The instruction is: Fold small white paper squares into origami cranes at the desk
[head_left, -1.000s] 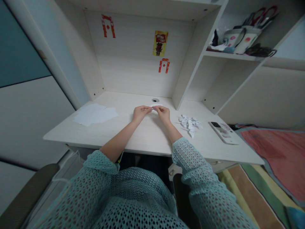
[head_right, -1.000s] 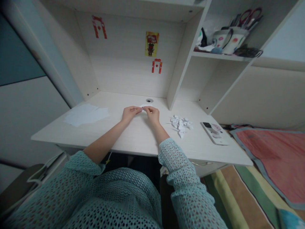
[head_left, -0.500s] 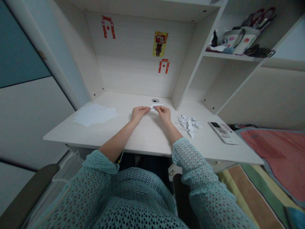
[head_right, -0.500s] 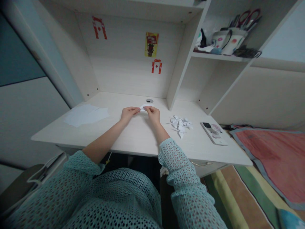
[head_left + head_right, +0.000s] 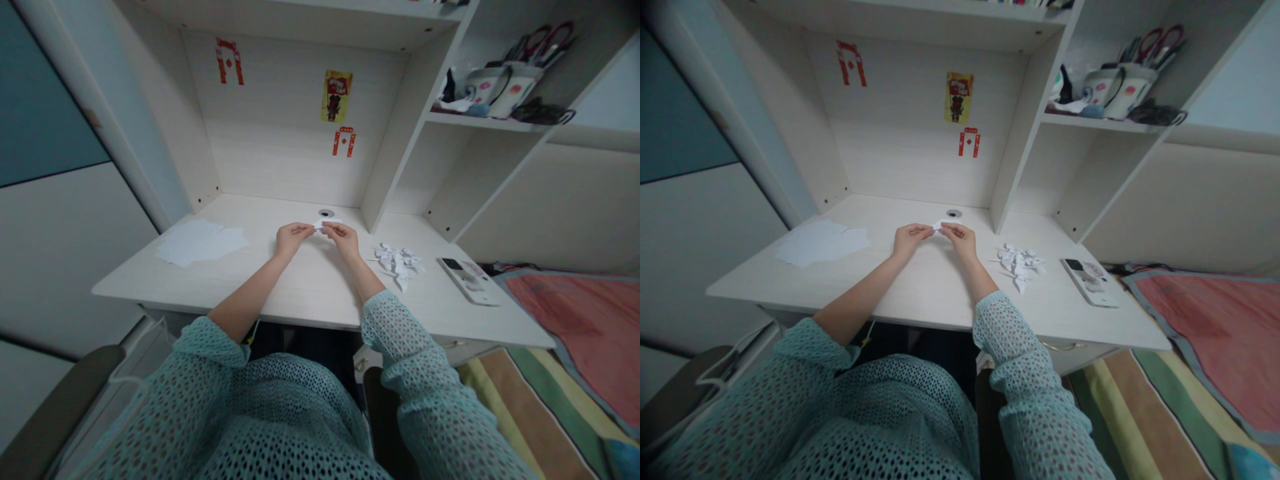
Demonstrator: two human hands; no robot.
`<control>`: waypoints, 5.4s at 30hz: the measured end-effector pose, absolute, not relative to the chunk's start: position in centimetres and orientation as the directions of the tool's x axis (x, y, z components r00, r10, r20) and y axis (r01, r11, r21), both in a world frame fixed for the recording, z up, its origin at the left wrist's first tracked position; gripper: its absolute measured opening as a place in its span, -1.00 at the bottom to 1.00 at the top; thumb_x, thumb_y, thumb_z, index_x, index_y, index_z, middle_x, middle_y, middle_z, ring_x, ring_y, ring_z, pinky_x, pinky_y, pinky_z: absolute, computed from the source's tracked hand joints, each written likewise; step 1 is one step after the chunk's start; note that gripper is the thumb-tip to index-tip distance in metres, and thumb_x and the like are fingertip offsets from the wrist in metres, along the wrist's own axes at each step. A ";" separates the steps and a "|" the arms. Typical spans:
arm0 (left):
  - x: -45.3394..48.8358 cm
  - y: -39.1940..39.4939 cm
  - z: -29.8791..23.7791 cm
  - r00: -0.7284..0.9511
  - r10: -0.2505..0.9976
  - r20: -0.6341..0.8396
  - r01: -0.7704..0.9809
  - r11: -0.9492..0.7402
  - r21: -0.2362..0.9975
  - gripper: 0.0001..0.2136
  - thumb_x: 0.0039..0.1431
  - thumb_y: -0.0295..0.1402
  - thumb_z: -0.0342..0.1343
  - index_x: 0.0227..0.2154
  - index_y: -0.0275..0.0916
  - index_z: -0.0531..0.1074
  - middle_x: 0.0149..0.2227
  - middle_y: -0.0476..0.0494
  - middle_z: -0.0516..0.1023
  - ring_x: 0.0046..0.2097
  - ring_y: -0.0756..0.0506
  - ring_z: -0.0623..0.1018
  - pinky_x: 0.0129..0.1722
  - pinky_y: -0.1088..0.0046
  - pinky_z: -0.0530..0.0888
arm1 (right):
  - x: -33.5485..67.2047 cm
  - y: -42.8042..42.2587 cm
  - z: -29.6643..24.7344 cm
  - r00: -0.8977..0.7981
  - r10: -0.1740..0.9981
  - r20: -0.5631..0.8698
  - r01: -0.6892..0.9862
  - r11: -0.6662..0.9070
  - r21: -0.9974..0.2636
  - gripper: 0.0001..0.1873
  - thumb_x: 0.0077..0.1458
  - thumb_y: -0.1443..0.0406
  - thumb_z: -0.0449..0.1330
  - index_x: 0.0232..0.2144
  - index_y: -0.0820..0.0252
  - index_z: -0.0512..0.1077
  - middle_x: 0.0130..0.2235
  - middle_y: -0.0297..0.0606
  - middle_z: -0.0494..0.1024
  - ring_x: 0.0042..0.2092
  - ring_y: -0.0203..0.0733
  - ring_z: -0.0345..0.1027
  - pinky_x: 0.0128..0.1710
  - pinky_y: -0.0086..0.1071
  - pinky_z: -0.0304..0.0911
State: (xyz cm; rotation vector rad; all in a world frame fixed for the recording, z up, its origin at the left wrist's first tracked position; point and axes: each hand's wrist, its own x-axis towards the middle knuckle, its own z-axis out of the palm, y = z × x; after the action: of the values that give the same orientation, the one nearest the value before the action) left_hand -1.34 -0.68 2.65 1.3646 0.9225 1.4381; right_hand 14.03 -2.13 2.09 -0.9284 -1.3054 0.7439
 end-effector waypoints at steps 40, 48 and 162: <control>-1.4 0.0 1.6 0.005 0.987 0.160 -0.367 -0.147 0.919 -0.72 -0.14 -0.26 0.27 -0.35 -0.32 0.49 -0.24 -0.22 0.55 -0.24 -0.05 0.56 -0.12 0.39 0.42 | 14.2 -1.7 1.9 0.223 0.837 0.499 -0.041 0.520 -0.853 -0.71 -0.18 0.13 0.29 -0.41 0.21 0.51 -0.37 -0.23 0.57 -0.36 -0.23 0.43 -0.28 -0.35 0.33; -1.1 -0.7 2.0 0.078 0.981 0.180 -0.318 -0.147 0.937 -0.53 -0.18 -0.31 0.29 -0.13 -0.28 0.42 -0.32 -0.18 0.57 -0.27 -0.05 0.56 -0.15 0.39 0.43 | 13.8 -1.8 1.8 0.196 0.836 0.512 -0.036 0.528 -0.848 -0.71 -0.21 0.12 0.30 -0.43 0.20 0.51 -0.33 -0.22 0.58 -0.30 -0.20 0.45 -0.22 -0.32 0.35; -0.8 -1.1 2.3 0.226 0.971 0.076 -0.203 -0.029 0.979 -0.65 -0.06 -0.31 0.23 -0.19 -0.36 0.47 -0.23 -0.28 0.57 -0.27 -0.06 0.57 -0.27 0.50 0.43 | 14.9 -1.2 1.4 0.193 0.833 0.518 0.095 0.510 -0.855 -0.74 -0.14 0.17 0.22 -0.37 0.20 0.43 -0.52 -0.32 0.47 -0.47 -0.27 0.34 -0.46 -0.42 0.20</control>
State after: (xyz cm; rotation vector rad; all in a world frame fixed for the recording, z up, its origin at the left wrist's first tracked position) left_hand -0.81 -1.10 2.25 1.2009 0.8668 1.1609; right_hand 14.91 -1.18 1.40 -0.9237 -1.2911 0.6374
